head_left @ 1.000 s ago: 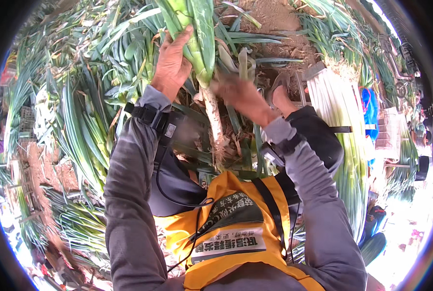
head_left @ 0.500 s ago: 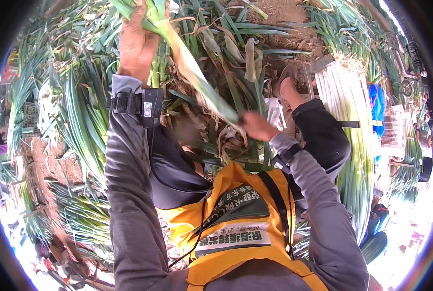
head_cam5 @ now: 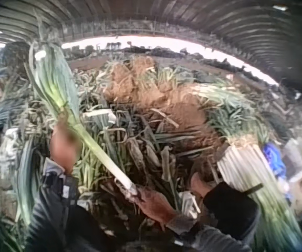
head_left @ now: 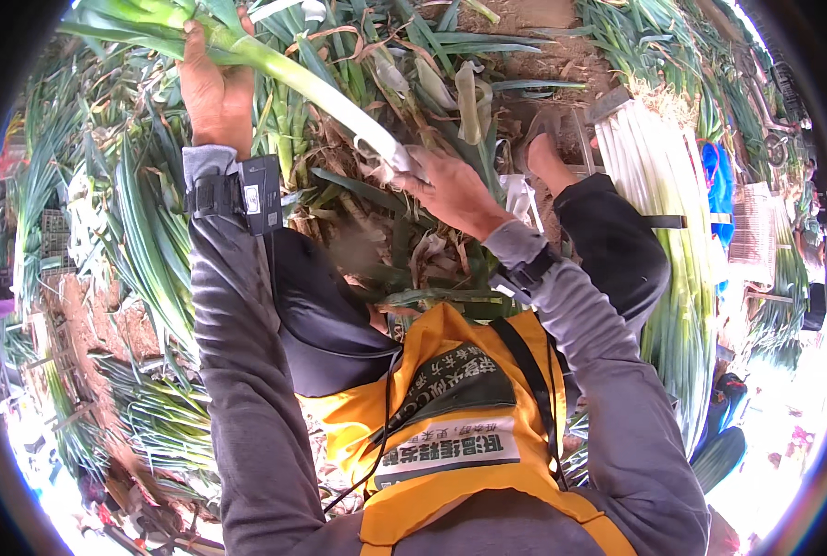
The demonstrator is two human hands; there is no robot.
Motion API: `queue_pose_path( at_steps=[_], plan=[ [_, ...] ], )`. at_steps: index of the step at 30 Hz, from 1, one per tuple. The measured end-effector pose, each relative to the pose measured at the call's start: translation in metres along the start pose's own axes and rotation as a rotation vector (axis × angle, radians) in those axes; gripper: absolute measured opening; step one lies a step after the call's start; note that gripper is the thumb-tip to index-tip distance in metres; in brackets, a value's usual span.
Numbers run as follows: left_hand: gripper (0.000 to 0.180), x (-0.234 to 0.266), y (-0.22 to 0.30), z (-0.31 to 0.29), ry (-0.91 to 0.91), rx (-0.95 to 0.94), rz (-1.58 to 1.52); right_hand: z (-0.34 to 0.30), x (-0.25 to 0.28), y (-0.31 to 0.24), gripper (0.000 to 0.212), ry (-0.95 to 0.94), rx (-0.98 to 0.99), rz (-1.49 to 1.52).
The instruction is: Cleaning and trimming leeks by hand and bundling them together.
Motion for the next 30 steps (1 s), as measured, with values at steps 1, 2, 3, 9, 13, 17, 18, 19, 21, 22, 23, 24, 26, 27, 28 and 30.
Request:
queue_pose_path(
  at_steps=[1,2,3,9,13,17,18,19,21,22,23,24,26,27,28,30],
  plan=[
    [0.037,0.008,0.001,0.006,0.003,-0.001,0.003,0.0,-0.007,0.001,0.046,-0.024,-0.033,0.051],
    [0.035,0.013,0.002,0.014,-0.048,-0.004,0.011,0.0,-0.012,0.003,0.041,-0.048,-0.066,0.101],
    [0.034,0.022,0.005,0.019,-0.092,-0.011,0.024,-0.002,-0.012,-0.001,0.041,-0.057,-0.062,0.11],
    [0.037,0.063,0.007,0.025,0.067,0.044,0.068,-0.014,0.02,-0.045,0.021,-0.102,0.238,0.211],
    [0.036,0.08,-0.007,0.031,0.158,0.179,-0.071,-0.026,0.062,-0.065,0.017,0.028,0.217,0.103],
    [0.033,0.069,-0.022,0.027,0.178,0.197,-0.071,-0.074,0.086,-0.075,0.012,-0.133,0.087,-0.092],
    [0.031,0.072,-0.014,0.028,0.152,0.177,-0.04,-0.087,0.093,-0.077,0.012,-0.13,0.096,-0.088],
    [0.03,0.072,-0.012,0.029,0.125,0.161,-0.016,-0.1,0.098,-0.076,0.012,-0.165,0.171,-0.155],
    [0.03,0.071,-0.003,0.035,0.166,0.067,0.05,-0.134,0.108,-0.054,0.01,-0.164,0.05,-0.12],
    [0.032,0.07,0.002,0.032,0.214,-0.014,0.121,-0.137,0.116,-0.044,0.011,-0.157,-0.05,-0.051],
    [0.032,0.066,0.001,0.03,0.212,-0.014,0.123,-0.136,0.121,-0.034,0.012,-0.15,-0.147,0.018],
    [0.034,0.055,-0.004,0.022,0.266,-0.029,0.107,-0.132,0.118,-0.016,0.017,-0.183,-0.332,0.135],
    [0.039,0.036,-0.009,0.015,0.238,-0.055,0.027,-0.108,0.107,0.001,0.023,-0.254,-0.36,0.092],
    [0.039,0.025,-0.011,0.01,0.228,-0.056,0.023,-0.104,0.094,0.016,0.026,-0.29,-0.316,0.052],
    [0.039,0.011,-0.012,0.004,0.148,-0.113,0.071,-0.102,0.086,0.021,0.026,-0.284,-0.317,0.048],
    [0.041,-0.012,-0.008,-0.008,0.049,-0.186,0.144,-0.092,0.062,0.013,0.034,-0.456,-0.095,-0.317]
  ],
)
Point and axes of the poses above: each hand's wrist, its own z-axis towards the middle knuckle, its own x-axis out of the back of the hand, y = z × x, the point moved 5 cm from there along z, towards the middle knuckle, and after that the axes turned 3 degrees about x, right-handed, at the moved point
